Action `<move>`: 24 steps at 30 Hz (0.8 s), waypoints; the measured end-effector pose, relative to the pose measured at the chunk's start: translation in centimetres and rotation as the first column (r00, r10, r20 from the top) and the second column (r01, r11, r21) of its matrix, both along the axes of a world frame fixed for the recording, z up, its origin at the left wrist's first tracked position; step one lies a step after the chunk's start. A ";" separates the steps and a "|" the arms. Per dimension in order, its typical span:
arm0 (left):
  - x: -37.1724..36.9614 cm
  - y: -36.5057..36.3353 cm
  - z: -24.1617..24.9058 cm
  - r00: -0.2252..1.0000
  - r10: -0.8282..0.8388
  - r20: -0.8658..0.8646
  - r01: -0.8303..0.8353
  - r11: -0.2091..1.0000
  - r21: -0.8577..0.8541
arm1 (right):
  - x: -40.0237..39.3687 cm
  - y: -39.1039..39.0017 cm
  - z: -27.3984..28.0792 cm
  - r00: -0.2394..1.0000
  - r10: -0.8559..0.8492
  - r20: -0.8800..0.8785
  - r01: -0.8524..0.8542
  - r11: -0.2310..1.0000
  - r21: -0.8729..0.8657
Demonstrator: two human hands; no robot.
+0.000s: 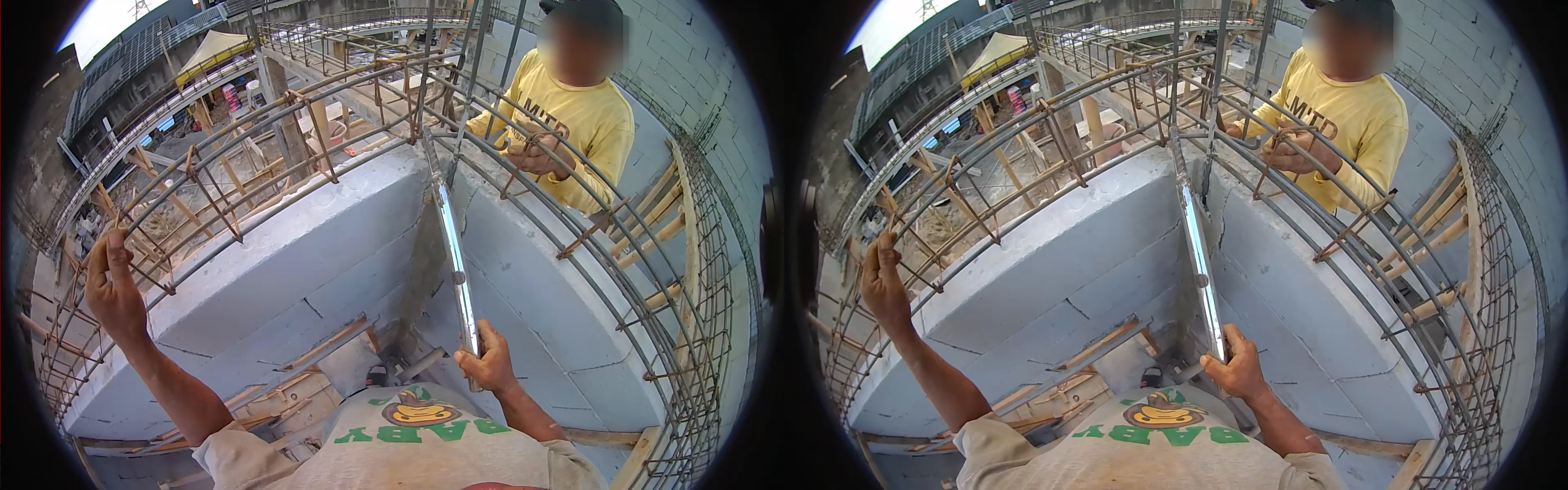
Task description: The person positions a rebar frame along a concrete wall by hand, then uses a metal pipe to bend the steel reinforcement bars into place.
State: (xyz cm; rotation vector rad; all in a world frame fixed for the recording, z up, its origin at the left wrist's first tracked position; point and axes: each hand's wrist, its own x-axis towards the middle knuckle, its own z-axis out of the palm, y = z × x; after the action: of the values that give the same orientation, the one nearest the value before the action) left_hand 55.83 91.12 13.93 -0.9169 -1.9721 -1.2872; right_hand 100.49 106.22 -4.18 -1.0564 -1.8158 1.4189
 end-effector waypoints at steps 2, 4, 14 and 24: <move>1.1 4.2 2.6 0.959 -0.110 -0.262 0.073 0.986 -0.147 | 0.4 -0.1 -1.2 1.000 -0.022 0.004 0.021 0.999 0.029; 1.5 7.8 3.9 0.931 -0.111 -0.347 -0.004 0.949 -0.315 | 0.7 -0.5 -1.7 0.999 -0.037 -0.005 0.037 0.997 0.062; 2.4 16.5 2.7 0.966 -0.144 -0.215 -0.023 0.779 -0.626 | 2.8 -3.3 -1.6 0.990 -0.040 0.139 0.023 0.992 0.122; 2.7 17.0 2.7 0.982 -0.083 -0.171 -0.045 0.773 -0.633 | 1.3 0.6 1.8 0.995 0.000 0.098 -0.025 0.967 0.255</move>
State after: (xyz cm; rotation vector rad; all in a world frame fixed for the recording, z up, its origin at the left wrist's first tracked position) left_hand 58.49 108.14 16.67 -1.3169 -2.2757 -0.4786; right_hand 101.78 106.79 -2.43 -0.9955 -2.0146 1.1182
